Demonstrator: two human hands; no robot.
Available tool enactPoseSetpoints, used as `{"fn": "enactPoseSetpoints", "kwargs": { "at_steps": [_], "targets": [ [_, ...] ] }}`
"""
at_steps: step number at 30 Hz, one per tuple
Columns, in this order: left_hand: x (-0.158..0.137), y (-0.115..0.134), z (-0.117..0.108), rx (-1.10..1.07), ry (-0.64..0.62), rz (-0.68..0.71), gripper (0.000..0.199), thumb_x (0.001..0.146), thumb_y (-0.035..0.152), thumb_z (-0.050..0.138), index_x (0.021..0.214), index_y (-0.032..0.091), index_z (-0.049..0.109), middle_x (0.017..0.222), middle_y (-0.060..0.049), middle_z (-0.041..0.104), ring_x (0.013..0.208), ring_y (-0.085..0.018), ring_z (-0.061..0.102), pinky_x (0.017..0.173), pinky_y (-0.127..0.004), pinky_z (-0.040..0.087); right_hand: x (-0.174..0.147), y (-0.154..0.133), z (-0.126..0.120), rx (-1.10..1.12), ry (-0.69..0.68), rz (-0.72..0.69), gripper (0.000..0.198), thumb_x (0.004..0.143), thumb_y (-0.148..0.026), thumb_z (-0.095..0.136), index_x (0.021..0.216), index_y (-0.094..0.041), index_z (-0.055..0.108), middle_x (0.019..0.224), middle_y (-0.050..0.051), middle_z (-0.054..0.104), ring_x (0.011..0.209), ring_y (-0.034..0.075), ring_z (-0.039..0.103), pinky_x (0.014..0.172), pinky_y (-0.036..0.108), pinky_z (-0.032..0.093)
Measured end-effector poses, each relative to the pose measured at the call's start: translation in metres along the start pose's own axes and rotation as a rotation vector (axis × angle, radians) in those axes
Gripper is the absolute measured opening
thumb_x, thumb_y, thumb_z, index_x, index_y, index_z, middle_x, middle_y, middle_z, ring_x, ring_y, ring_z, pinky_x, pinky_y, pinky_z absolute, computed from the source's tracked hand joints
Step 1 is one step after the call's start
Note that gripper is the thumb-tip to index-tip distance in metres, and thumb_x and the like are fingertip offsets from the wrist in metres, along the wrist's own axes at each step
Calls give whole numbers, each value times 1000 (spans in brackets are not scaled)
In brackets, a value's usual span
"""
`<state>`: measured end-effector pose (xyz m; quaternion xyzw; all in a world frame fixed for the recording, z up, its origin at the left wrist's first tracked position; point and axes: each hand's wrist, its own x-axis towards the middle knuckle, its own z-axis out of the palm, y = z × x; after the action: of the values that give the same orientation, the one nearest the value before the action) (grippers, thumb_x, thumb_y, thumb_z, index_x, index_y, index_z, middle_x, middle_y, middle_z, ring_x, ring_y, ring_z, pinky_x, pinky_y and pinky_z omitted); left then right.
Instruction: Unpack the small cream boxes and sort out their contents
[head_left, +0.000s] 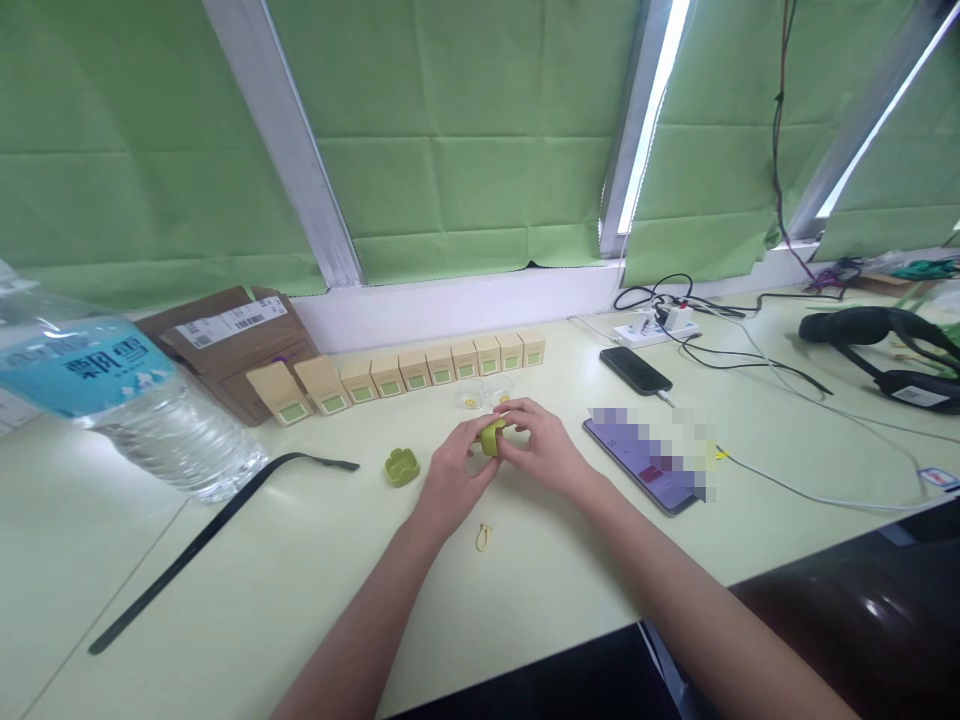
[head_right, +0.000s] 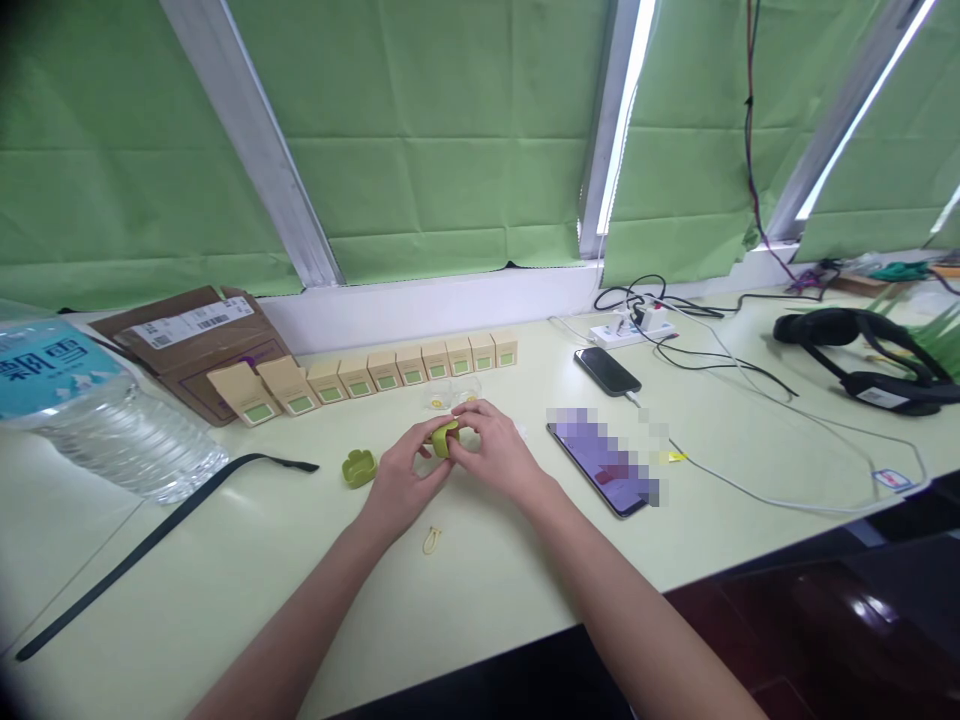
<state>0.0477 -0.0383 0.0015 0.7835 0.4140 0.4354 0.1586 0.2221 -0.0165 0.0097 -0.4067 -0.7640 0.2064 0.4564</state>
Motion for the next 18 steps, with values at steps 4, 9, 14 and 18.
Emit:
{"fn": "enactPoseSetpoints", "kwargs": {
  "at_steps": [4, 9, 14, 18],
  "targets": [
    [-1, 0, 0, -3, -6, 4, 44, 87, 17, 61, 129, 28, 57, 127, -3, 67, 106, -18, 64, 85, -30, 54, 0, -1, 0, 21, -20, 22, 10, 80, -17, 65, 87, -23, 71, 116, 6, 68, 106, 20, 66, 89, 35, 54],
    [-2, 2, 0, -7, -2, -3, 44, 87, 17, 62, 129, 29, 57, 126, -3, 67, 104, -17, 65, 85, -30, 54, 0, -3, -1, 49, -25, 27, 3, 78, -20, 67, 80, -22, 68, 119, 6, 68, 110, 21, 65, 86, 34, 54],
    [-1, 4, 0, 18, 3, 6, 46, 87, 17, 61, 131, 28, 55, 125, -4, 67, 105, -18, 65, 84, -30, 54, -1, -4, -2, 42, -20, 39, 6, 76, -19, 67, 80, -22, 64, 118, 6, 68, 109, 21, 65, 88, 36, 53],
    [0, 3, 0, 35, 23, 4, 46, 86, 18, 63, 130, 28, 55, 126, -4, 67, 106, -18, 66, 84, -30, 55, 0, -5, -3, 39, -13, 30, 7, 76, -17, 66, 79, -23, 64, 116, 5, 68, 108, 21, 65, 89, 36, 53]
  ]
}}
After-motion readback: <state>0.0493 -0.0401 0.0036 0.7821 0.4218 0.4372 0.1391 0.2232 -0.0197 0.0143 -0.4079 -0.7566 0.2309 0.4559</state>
